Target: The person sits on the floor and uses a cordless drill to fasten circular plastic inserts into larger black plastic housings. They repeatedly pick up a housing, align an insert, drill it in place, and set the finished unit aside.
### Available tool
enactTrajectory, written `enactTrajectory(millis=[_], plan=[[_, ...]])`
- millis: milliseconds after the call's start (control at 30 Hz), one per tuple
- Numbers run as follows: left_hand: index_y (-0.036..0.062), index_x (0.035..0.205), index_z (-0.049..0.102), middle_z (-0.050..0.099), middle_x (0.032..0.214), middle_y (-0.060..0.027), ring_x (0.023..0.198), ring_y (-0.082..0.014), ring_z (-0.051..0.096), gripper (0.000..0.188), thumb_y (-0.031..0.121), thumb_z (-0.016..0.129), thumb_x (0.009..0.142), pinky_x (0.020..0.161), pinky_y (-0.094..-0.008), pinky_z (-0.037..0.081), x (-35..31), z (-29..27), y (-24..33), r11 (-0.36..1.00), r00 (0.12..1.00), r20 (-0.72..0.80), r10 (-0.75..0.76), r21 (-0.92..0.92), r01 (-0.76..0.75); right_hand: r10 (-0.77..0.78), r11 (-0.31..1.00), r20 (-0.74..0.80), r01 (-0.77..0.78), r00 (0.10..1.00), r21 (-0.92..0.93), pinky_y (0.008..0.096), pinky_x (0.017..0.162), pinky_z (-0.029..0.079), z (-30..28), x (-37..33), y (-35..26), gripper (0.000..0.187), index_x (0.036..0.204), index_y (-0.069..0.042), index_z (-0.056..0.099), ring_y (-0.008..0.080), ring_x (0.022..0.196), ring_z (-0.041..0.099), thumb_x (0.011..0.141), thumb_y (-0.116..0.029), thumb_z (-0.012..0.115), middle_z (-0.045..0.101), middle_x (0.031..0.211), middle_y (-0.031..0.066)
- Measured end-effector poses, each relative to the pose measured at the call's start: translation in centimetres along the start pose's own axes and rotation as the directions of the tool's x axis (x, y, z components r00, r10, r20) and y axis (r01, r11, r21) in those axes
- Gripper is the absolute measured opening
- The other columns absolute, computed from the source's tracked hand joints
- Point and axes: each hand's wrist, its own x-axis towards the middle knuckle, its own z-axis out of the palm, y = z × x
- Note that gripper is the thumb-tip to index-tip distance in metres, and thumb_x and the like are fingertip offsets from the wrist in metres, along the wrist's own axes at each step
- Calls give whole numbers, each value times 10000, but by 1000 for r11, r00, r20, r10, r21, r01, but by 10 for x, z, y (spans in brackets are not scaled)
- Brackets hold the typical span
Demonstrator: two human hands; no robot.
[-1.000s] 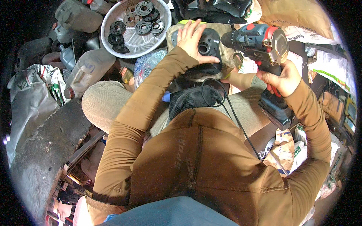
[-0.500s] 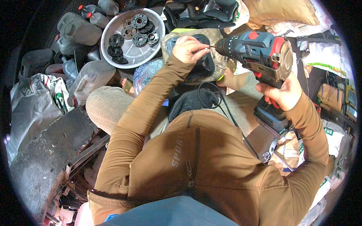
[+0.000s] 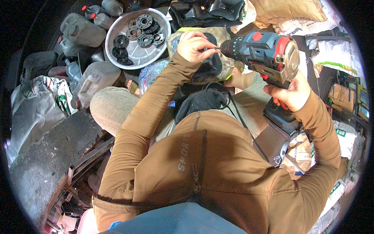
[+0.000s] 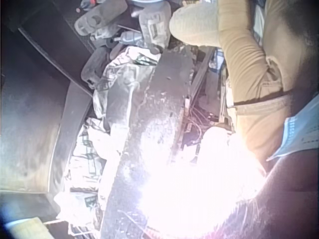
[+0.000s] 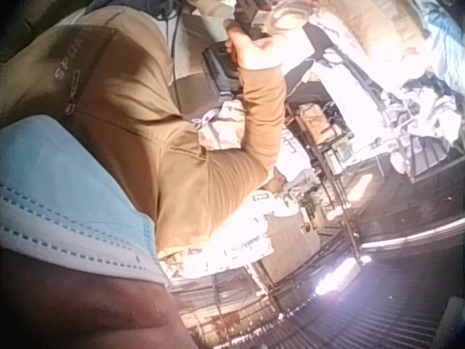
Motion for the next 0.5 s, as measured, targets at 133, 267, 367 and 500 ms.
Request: enactTrajectory(millis=[133,267,367,500], plan=[[166,700,700,639,734,21,843,-177,577,188,277,806,593,765,-333,429,4,-8,5,999,999,37,-28,31,27,-51,999,-2,51,999,-15,224,429,398,5,1,-3,324,1038,-34,531,81,481,500,739,-2,650,546,713,14],[166,700,702,656,832,1,907,-187,574,198,296,804,591,830,-344,396,2,-5,-1,999,994,95,-46,26,44,-52,999,-9,52,999,-11,224,429,396,6,11,3,329,1037,-31,528,82,474,491,730,-4,644,544,722,13],[172,737,707,668,893,14,985,-201,556,167,244,782,607,903,-365,356,-1,2,-6,991,974,184,-134,-3,136,-29,998,16,30,999,-50,221,422,396,5,22,5,326,1029,-22,537,80,456,478,723,-35,649,544,689,11],[222,812,726,673,980,55,1147,-215,454,268,60,640,617,1035,-426,207,-10,7,-21,934,880,359,-312,-53,353,84,983,80,-69,993,-172,224,397,395,3,45,-5,325,1028,-8,560,79,432,478,722,-90,633,558,679,15]])
